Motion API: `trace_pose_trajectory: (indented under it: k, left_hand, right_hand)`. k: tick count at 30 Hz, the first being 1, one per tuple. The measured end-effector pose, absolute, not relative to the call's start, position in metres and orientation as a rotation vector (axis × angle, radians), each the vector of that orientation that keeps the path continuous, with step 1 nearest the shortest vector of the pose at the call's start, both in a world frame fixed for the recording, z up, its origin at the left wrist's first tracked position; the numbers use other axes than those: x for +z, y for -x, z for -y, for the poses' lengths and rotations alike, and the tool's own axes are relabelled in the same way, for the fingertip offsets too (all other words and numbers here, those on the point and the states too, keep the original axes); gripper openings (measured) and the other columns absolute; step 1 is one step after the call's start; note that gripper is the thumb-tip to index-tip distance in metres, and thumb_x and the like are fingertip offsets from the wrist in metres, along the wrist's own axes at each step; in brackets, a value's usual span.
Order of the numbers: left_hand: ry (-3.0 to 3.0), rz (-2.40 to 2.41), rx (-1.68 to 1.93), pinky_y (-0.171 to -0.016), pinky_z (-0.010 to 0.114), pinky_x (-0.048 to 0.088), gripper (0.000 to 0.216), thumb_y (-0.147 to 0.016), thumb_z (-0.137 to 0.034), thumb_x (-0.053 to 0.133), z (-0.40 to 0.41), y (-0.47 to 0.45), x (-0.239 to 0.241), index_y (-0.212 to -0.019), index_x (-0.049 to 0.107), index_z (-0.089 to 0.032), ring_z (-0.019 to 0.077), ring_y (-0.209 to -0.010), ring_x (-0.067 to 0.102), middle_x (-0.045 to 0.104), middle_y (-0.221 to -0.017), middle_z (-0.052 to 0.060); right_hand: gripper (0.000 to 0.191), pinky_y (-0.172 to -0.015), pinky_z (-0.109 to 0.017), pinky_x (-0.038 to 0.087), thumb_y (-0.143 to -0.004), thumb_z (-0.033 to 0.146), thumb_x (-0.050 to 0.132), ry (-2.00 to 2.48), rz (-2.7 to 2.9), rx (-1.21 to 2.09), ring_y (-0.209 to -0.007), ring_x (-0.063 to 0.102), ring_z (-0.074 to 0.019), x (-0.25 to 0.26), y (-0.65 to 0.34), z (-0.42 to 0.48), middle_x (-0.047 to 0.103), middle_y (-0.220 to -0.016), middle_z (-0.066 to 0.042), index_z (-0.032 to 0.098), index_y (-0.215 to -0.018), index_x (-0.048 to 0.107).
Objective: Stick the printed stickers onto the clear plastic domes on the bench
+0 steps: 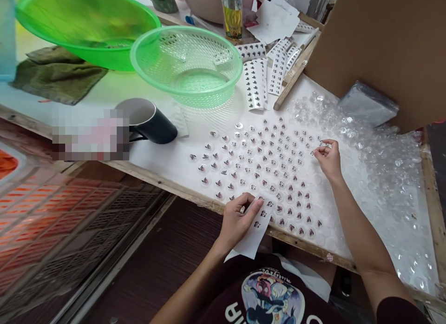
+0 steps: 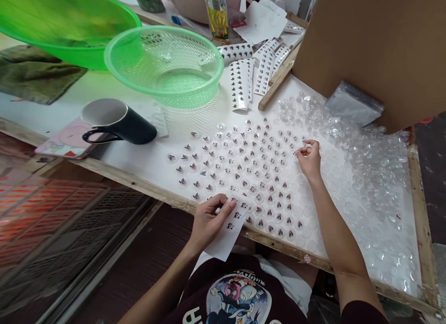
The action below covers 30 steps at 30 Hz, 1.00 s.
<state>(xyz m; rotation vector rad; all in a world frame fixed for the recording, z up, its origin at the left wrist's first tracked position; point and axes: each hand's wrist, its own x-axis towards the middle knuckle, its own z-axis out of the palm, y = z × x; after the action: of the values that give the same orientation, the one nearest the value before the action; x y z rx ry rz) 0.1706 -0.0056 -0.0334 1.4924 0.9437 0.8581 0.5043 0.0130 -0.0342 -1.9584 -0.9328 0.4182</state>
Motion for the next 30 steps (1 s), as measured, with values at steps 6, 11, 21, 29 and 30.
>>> trace_pose_trajectory:
  k: [6,11,21,29,30]
  left_hand:
    - [-1.513,-0.931,0.872,-0.056,0.024,0.033,0.033,-0.091,-0.033,0.061,0.005,-0.171,-0.035,-0.063,0.050,-0.019,0.0108,-0.056,0.040,0.045,-0.058,-0.004]
    - [-1.515,-0.938,0.867,-0.056,0.024,0.033,0.033,-0.091,-0.033,0.061,0.005,-0.171,-0.036,-0.063,0.050,-0.019,0.0107,-0.056,0.040,0.045,-0.058,-0.004]
    - [-1.513,-0.942,0.858,-0.056,0.024,0.033,0.035,-0.091,-0.036,0.061,0.005,-0.171,-0.034,-0.063,0.050,-0.019,0.0110,-0.055,0.040,0.045,-0.057,-0.004]
    - [-1.503,-0.942,0.860,-0.056,0.024,0.034,0.035,-0.090,-0.036,0.061,0.005,-0.171,-0.035,-0.062,0.049,-0.019,0.0109,-0.056,0.041,0.045,-0.057,-0.004]
    - [-1.504,-0.940,0.860,-0.056,0.024,0.034,0.035,-0.091,-0.036,0.061,0.005,-0.171,-0.035,-0.063,0.050,-0.019,0.0109,-0.056,0.041,0.045,-0.058,-0.004]
  right_hand:
    - [0.041,-0.081,-0.037,0.048,-0.073,0.023,0.059,2.108,1.131,0.367,-0.074,0.061,-0.0193,-0.043,-0.496,-0.024,0.062,-0.079,0.001,0.024,-0.110,0.043]
    - [0.046,-0.095,-0.046,0.041,-0.076,0.020,0.055,2.237,1.324,0.133,-0.091,0.060,-0.0220,-0.042,-0.490,-0.023,0.061,-0.099,-0.005,0.022,-0.121,0.045]
    - [0.021,-0.074,-0.033,0.049,-0.078,0.039,0.061,2.202,0.964,0.385,-0.076,0.061,-0.0192,-0.025,-0.538,-0.024,0.069,-0.083,-0.008,0.018,-0.081,0.064]
    - [0.011,-0.072,-0.033,0.047,-0.070,0.029,0.063,2.329,1.006,0.388,-0.071,0.062,-0.0207,-0.031,-0.534,-0.032,0.071,-0.073,-0.006,0.019,-0.070,0.066]
    - [0.009,-0.074,-0.034,0.047,-0.070,0.028,0.063,2.343,1.026,0.376,-0.071,0.062,-0.0208,-0.032,-0.532,-0.033,0.071,-0.072,-0.006,0.019,-0.069,0.065]
